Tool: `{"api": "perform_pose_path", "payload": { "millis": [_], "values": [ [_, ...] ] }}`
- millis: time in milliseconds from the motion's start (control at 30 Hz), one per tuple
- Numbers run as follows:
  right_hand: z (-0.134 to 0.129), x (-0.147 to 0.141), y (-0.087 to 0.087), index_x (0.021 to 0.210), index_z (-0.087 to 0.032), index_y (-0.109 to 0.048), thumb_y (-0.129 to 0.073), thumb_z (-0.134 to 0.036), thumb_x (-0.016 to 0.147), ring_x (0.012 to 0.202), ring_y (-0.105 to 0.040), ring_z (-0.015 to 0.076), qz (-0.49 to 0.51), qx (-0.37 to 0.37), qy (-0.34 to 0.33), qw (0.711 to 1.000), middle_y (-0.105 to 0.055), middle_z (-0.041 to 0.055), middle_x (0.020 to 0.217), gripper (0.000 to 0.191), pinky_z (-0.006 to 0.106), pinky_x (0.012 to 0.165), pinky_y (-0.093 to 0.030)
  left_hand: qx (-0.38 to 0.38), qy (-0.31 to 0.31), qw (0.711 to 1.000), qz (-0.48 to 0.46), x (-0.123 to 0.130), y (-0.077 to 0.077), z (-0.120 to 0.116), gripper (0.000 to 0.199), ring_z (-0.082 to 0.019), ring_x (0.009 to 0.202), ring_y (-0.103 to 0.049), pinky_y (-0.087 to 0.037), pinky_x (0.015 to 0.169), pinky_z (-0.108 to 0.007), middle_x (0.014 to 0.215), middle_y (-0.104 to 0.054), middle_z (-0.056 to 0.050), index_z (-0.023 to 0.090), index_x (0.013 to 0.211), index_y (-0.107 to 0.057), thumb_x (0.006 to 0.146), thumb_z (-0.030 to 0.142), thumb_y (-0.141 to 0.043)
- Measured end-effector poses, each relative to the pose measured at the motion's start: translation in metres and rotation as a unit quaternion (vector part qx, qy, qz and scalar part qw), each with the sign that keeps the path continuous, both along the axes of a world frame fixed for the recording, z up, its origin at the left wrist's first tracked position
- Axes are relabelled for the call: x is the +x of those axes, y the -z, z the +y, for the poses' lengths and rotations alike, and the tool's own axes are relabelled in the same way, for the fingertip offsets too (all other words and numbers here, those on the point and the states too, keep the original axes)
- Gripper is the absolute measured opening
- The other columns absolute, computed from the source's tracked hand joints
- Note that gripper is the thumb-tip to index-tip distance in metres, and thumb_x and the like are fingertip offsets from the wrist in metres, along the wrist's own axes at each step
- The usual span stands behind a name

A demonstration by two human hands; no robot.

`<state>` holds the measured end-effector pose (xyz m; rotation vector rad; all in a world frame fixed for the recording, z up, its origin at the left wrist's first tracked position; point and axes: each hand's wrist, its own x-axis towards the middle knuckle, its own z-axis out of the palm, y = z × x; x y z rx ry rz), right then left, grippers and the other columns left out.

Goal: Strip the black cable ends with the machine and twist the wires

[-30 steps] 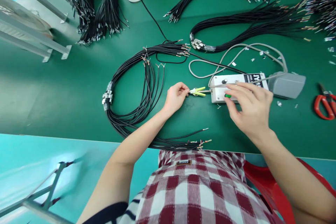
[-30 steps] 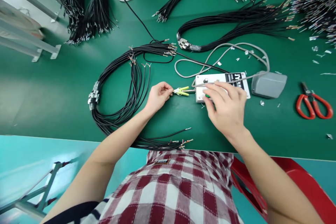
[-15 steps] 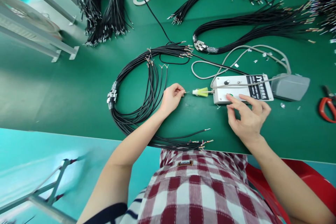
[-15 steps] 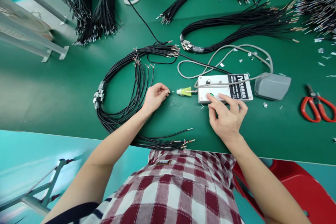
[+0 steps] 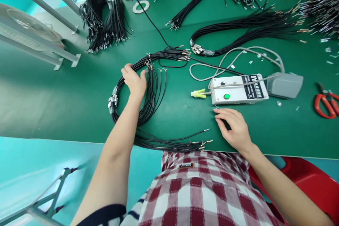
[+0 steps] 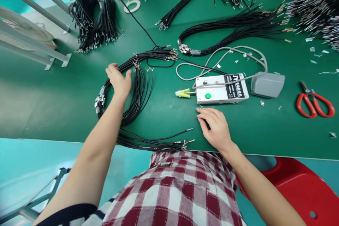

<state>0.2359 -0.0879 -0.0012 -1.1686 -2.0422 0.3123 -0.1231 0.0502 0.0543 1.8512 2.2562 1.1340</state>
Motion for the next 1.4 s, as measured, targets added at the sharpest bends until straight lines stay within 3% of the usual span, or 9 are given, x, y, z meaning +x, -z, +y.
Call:
{"api": "perform_pose_path", "payload": {
  "millis": [67,100,167,233,400,533,700,1000,1400],
  "values": [
    [0.001,0.001,0.000,0.100,-0.024,-0.066,-0.062,-0.015,0.089,0.106,-0.068,0.0238,0.013,-0.018,-0.001,1.000,-0.076,0.0063,0.112,0.014,0.042,0.094,-0.051,-0.003,0.047,0.999,0.016,0.034,0.006,-0.032,0.031,-0.028,0.114,-0.042,-0.035,0.099,-0.049,0.119,-0.049,-0.016,0.012,0.115,-0.047,0.087,0.013,-0.061],
    [0.002,0.001,0.000,0.099,-0.024,-0.066,-0.062,-0.015,0.090,0.105,-0.068,0.0238,0.016,-0.027,0.001,1.000,-0.076,0.0064,0.112,0.013,0.043,0.094,-0.051,-0.032,0.169,0.985,0.023,0.056,0.010,-0.053,0.018,-0.028,0.108,-0.046,-0.037,0.097,-0.047,0.111,-0.053,-0.014,0.014,0.108,-0.052,0.092,0.017,-0.057],
    [0.003,0.001,0.000,0.098,-0.023,-0.067,-0.062,-0.017,0.090,0.105,-0.068,0.0239,0.016,-0.046,0.004,0.999,-0.076,0.0066,0.112,0.012,0.043,0.094,-0.051,-0.105,0.347,0.931,0.026,0.099,0.018,-0.097,0.012,-0.022,0.090,-0.054,-0.045,0.086,-0.036,0.091,-0.060,-0.005,0.020,0.088,-0.059,0.088,0.029,-0.067],
    [0.002,0.000,-0.001,0.098,-0.023,-0.067,-0.062,-0.019,0.091,0.106,-0.068,0.0240,0.016,-0.066,0.003,0.998,-0.076,0.0068,0.112,0.010,0.044,0.094,-0.051,-0.205,0.461,0.863,0.027,0.130,0.021,-0.132,0.011,-0.023,0.090,-0.055,-0.047,0.083,-0.036,0.097,-0.062,-0.008,0.019,0.094,-0.061,0.089,0.028,-0.065],
    [-0.006,-0.011,-0.012,0.097,-0.023,-0.067,-0.063,-0.026,0.092,0.100,-0.069,0.0230,0.146,-0.192,0.016,0.970,-0.074,0.0078,0.112,0.008,0.043,0.092,-0.051,-0.300,0.406,0.855,-0.122,0.140,0.015,-0.158,0.010,-0.020,0.081,-0.058,-0.047,0.078,-0.033,0.086,-0.064,-0.005,0.019,0.091,-0.060,0.095,0.021,-0.051],
    [-0.010,-0.029,-0.027,0.097,-0.023,-0.067,-0.069,-0.040,0.088,0.067,-0.065,0.0160,0.350,-0.415,0.019,0.840,-0.072,0.0035,0.084,0.019,0.034,0.072,-0.052,-0.315,0.328,0.839,-0.298,0.129,0.008,-0.156,0.012,-0.014,0.068,-0.059,-0.046,0.065,-0.025,0.076,-0.066,-0.001,0.020,0.095,-0.064,0.094,0.028,-0.055],
    [-0.002,-0.049,-0.036,0.087,-0.020,-0.071,-0.076,-0.044,0.080,0.056,-0.051,0.0082,0.465,-0.536,-0.018,0.704,-0.063,-0.0008,0.074,0.026,0.027,0.058,-0.040,-0.264,0.261,0.860,-0.350,0.129,0.005,-0.156,0.010,-0.013,0.064,-0.058,-0.046,0.062,-0.024,0.071,-0.068,-0.001,0.017,0.079,-0.066,0.085,0.026,-0.067],
    [-0.007,-0.065,-0.036,0.080,-0.020,-0.066,-0.082,-0.033,0.072,0.052,-0.038,0.0058,0.544,-0.615,-0.052,0.568,-0.049,-0.0065,0.061,0.023,0.024,0.054,-0.031,-0.217,0.222,0.870,-0.382,0.131,0.007,-0.155,0.012,-0.011,0.060,-0.054,-0.044,0.058,-0.024,0.067,-0.065,0.000,0.018,0.074,-0.065,0.081,0.026,-0.070],
    [-0.008,-0.063,-0.031,0.085,-0.021,-0.071,-0.077,-0.043,0.079,0.062,-0.045,0.0098,0.533,-0.567,-0.028,0.628,-0.058,-0.0014,0.074,0.024,0.026,0.059,-0.037,-0.248,0.202,0.838,-0.443,0.131,0.012,-0.155,0.019,-0.011,0.060,-0.055,-0.045,0.058,-0.024,0.068,-0.063,0.000,0.016,0.074,-0.062,0.078,0.031,-0.074]
  ]
}}
